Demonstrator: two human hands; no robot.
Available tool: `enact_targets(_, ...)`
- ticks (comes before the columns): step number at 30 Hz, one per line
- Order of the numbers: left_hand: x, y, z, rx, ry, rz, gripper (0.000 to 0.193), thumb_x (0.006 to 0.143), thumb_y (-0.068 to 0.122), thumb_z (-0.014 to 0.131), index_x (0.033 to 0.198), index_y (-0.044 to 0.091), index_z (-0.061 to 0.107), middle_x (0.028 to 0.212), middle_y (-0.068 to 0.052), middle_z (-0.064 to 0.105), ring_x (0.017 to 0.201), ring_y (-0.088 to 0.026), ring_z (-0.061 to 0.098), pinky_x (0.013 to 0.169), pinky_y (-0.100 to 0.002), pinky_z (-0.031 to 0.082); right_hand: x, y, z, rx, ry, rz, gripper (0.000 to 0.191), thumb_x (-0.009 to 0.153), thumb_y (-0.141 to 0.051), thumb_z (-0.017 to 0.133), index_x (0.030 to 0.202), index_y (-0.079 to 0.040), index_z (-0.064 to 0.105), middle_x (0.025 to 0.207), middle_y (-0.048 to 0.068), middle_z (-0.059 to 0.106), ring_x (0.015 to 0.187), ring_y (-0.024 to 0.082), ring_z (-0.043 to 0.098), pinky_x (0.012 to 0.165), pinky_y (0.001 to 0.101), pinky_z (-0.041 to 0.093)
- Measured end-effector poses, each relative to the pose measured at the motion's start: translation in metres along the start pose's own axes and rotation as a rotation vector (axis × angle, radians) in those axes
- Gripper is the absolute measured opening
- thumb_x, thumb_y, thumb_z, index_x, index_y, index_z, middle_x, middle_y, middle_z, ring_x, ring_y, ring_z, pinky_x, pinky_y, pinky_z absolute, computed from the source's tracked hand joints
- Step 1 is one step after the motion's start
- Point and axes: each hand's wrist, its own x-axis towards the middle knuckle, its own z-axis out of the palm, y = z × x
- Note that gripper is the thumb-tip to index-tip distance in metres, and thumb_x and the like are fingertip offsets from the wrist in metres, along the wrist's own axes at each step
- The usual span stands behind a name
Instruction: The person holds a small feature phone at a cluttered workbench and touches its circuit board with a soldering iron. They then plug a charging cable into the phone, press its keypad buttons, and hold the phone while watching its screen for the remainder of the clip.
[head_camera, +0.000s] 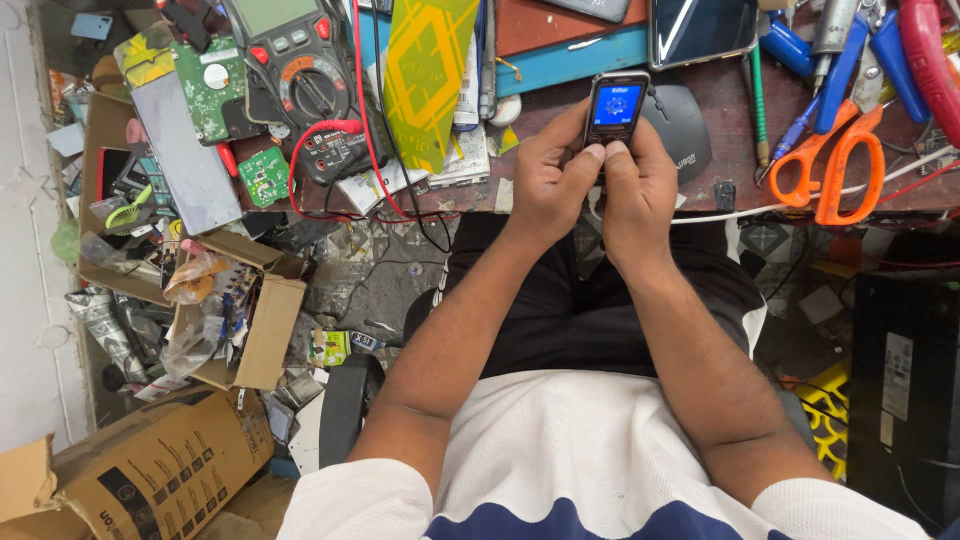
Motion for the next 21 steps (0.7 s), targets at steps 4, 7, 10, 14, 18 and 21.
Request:
enact_targets(4, -0.0001, 0.0015, 0.0016, 0.024, 0.001, 0.002, 0.045, 0.103, -0.003, 0.052, 0.148, -0.008, 0.051, 0.125, -0.010, 0.067, 0.113, -0.011, 0.065, 0.101, -0.025, 0.052, -0.0006, 0.0001, -0.0012, -0.009, 0.002, 0.012, 0.024, 0.110, -0.012, 0.045, 0.124, -0.002, 0.062, 0.094, -0.004, 0.057, 0.078, 0.002, 0.047, 0.067, 0.0207, 0.041)
enact_targets(7, 0.0008, 0.0047, 0.0021, 0.024, 0.007, -0.014, 0.046, 0.103, -0.002, 0.052, 0.148, -0.008, 0.051, 0.124, -0.010, 0.068, 0.112, -0.011, 0.065, 0.101, -0.025, 0.053, -0.0001, -0.0002, -0.0003, -0.029, 0.021, 0.059, 0.022, 0.109, -0.012, 0.045, 0.119, -0.003, 0.062, 0.088, -0.005, 0.055, 0.072, 0.002, 0.045, 0.061, 0.0206, 0.039)
enact_targets(10, 0.0020, 0.0077, 0.0024, 0.039, 0.014, -0.014, 0.046, 0.102, -0.002, 0.052, 0.148, -0.008, 0.052, 0.123, -0.010, 0.068, 0.110, -0.011, 0.066, 0.102, -0.026, 0.053, 0.0011, -0.0004, 0.0012, -0.012, -0.002, -0.010, 0.022, 0.109, -0.011, 0.044, 0.120, -0.003, 0.061, 0.094, -0.005, 0.056, 0.077, 0.002, 0.046, 0.066, 0.0210, 0.039)
enact_targets(14, 0.0022, 0.0083, 0.0032, 0.066, 0.015, -0.012, 0.045, 0.102, -0.002, 0.052, 0.146, -0.006, 0.053, 0.123, -0.008, 0.069, 0.106, -0.009, 0.066, 0.098, -0.025, 0.054, 0.0000, -0.0013, 0.0010, 0.006, -0.007, -0.002, 0.023, 0.109, -0.012, 0.044, 0.120, -0.004, 0.061, 0.094, -0.005, 0.055, 0.077, 0.002, 0.044, 0.066, 0.0209, 0.038)
enact_targets(18, 0.0018, 0.0055, 0.0041, 0.118, 0.045, -0.041, 0.042, 0.103, -0.003, 0.053, 0.145, -0.007, 0.056, 0.110, -0.008, 0.069, 0.094, -0.008, 0.065, 0.086, -0.024, 0.054, -0.0006, -0.0017, 0.0010, -0.004, -0.004, 0.011, 0.022, 0.110, -0.013, 0.044, 0.120, -0.004, 0.062, 0.093, -0.005, 0.055, 0.078, 0.002, 0.044, 0.066, 0.0214, 0.037)
enact_targets(21, 0.0011, 0.0032, 0.0045, 0.121, 0.080, -0.056, 0.042, 0.102, -0.003, 0.053, 0.144, -0.007, 0.057, 0.109, -0.009, 0.070, 0.093, -0.009, 0.065, 0.085, -0.024, 0.054, -0.0003, -0.0020, 0.0017, -0.017, 0.002, 0.018, 0.024, 0.109, -0.013, 0.044, 0.122, -0.004, 0.062, 0.093, -0.005, 0.055, 0.076, 0.002, 0.044, 0.065, 0.0209, 0.038)
